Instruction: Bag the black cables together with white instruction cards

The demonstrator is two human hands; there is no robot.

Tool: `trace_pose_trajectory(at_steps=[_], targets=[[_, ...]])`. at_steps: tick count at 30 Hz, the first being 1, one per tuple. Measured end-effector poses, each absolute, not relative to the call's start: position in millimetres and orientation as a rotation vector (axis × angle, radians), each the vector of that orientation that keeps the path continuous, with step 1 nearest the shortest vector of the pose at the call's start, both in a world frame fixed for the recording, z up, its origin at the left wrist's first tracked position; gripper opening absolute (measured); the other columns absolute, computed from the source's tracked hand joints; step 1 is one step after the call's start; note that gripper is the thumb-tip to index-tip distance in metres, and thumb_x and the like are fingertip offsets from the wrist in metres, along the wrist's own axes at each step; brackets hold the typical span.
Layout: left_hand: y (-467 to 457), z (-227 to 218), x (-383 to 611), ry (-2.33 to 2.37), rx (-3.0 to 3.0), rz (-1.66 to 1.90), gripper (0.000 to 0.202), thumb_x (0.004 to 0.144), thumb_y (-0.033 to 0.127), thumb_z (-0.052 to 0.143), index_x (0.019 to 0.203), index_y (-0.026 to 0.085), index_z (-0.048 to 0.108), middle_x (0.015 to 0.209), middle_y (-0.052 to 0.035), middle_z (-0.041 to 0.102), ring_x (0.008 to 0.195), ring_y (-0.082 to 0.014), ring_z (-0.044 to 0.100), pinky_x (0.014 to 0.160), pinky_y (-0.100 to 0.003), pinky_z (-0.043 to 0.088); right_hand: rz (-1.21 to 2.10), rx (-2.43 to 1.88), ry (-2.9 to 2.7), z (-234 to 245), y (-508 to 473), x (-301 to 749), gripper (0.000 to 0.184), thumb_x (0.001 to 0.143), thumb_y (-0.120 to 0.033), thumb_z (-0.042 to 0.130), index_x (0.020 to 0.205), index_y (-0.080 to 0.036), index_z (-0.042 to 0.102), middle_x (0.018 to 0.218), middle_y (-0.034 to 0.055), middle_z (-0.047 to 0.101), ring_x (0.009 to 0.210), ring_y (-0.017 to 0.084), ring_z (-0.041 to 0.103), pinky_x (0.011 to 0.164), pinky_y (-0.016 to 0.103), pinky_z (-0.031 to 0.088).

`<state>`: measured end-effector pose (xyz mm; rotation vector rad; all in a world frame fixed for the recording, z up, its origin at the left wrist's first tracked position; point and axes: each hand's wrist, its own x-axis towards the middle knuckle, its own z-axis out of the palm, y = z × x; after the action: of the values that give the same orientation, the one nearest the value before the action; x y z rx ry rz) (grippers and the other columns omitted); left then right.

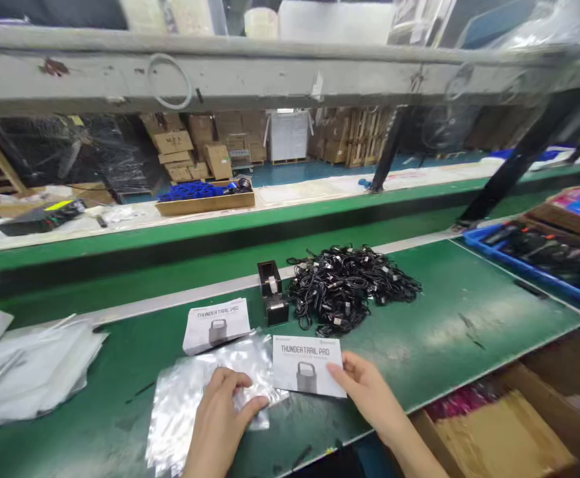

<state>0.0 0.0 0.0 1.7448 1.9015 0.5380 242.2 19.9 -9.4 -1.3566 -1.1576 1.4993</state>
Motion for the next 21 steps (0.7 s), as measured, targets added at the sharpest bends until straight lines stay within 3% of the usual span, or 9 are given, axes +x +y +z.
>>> trace_pose_trajectory(at_steps=[9, 15, 21], targets=[[1, -2, 6, 1.914, 1.799, 0.528, 0.027, 0.078, 0.043, 0.048, 0.066, 0.023, 0.061, 0.077, -0.0019, 0.054, 0.077, -0.0208, 0.056, 0.069, -0.032, 0.042, 1.53, -1.3, -1.073, -7, 14, 239, 0.032, 0.074, -0.043, 0.06, 0.089, -0.015, 0.06, 0.083, 0.0053, 0.067, 0.075, 0.019, 0.061, 0.069, 0.029, 0.047], [-4, 1, 5, 1.882, 1.817, 0.541, 0.036, 0.083, 0.045, 0.037, 0.069, 0.022, 0.06, 0.08, -0.0013, 0.052, 0.073, -0.018, 0.055, 0.067, -0.03, 0.041, 1.497, -1.332, -0.987, -8, 11, 223, 0.033, 0.071, -0.047, 0.061, 0.079, -0.015, 0.057, 0.073, 0.0039, 0.065, 0.062, 0.016, 0.056, 0.049, 0.023, 0.045], [-9, -2, 8, 1.89, 1.807, 0.584, 0.037, 0.085, 0.044, 0.033, 0.066, 0.022, 0.056, 0.081, -0.0002, 0.051, 0.071, -0.0164, 0.054, 0.067, -0.03, 0.039, 1.445, -1.306, -0.98, -13, 5, 207, 0.032, 0.072, -0.047, 0.059, 0.074, -0.016, 0.052, 0.067, 0.0024, 0.061, 0.057, 0.014, 0.053, 0.047, 0.023, 0.045]])
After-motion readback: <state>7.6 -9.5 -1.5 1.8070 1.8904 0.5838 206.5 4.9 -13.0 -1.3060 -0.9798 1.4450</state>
